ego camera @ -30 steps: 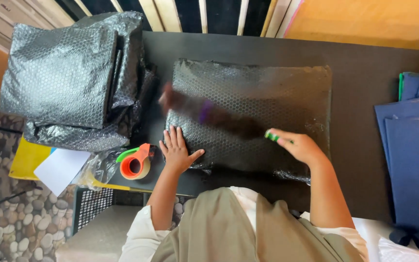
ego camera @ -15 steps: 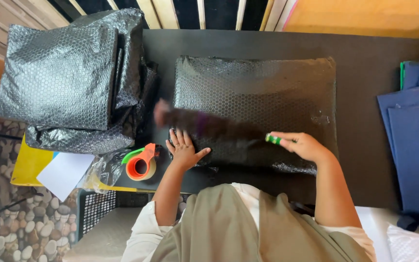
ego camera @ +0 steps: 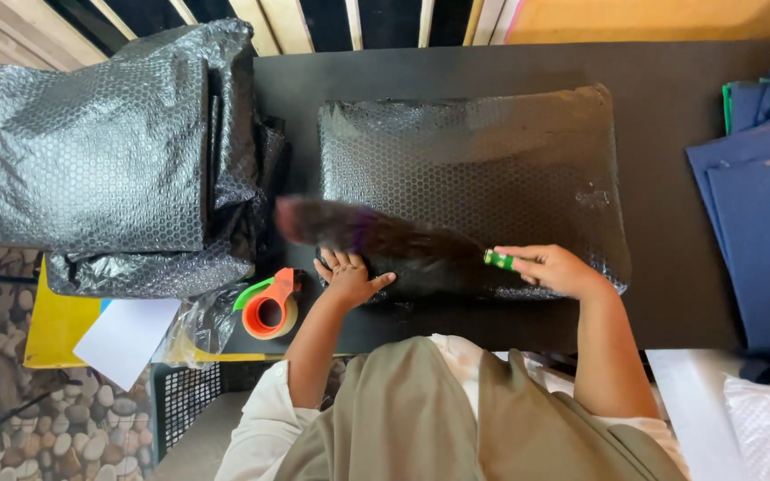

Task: The person folds and seals a black bubble mailer on a table using tape, then uses a feather duster to wipe the surface of the sealed package.

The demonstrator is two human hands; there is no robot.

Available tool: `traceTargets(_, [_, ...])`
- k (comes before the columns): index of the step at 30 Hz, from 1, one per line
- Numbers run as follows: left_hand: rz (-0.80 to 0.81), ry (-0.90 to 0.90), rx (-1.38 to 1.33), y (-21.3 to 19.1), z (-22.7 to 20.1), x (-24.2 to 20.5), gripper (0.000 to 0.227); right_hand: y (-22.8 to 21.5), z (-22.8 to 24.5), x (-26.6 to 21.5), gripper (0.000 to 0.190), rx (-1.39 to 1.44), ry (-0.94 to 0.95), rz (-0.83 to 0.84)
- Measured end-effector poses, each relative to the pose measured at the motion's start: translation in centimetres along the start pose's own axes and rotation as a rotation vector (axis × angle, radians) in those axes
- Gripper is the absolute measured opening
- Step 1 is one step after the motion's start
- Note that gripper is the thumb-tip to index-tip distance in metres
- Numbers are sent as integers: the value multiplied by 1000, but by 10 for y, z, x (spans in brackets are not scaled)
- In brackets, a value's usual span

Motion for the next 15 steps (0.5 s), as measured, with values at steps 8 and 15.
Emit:
traceTargets(8, [-15,18,-5,4,1,2,136,-10,22,15,40,-194,-59,-483])
traceTargets(15, [-16,-14,54,-23,-32,-35,127,-42,17,-54,41,-2,-13,-86])
Point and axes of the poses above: each hand's wrist, its own x-axis towards the middle knuckle, its own y-axis out of the palm, z = x × y, the point moved 2 cm from there along x, towards the middle knuckle, and after that the axes turned 2 degrees about y, right-handed, at the moved point
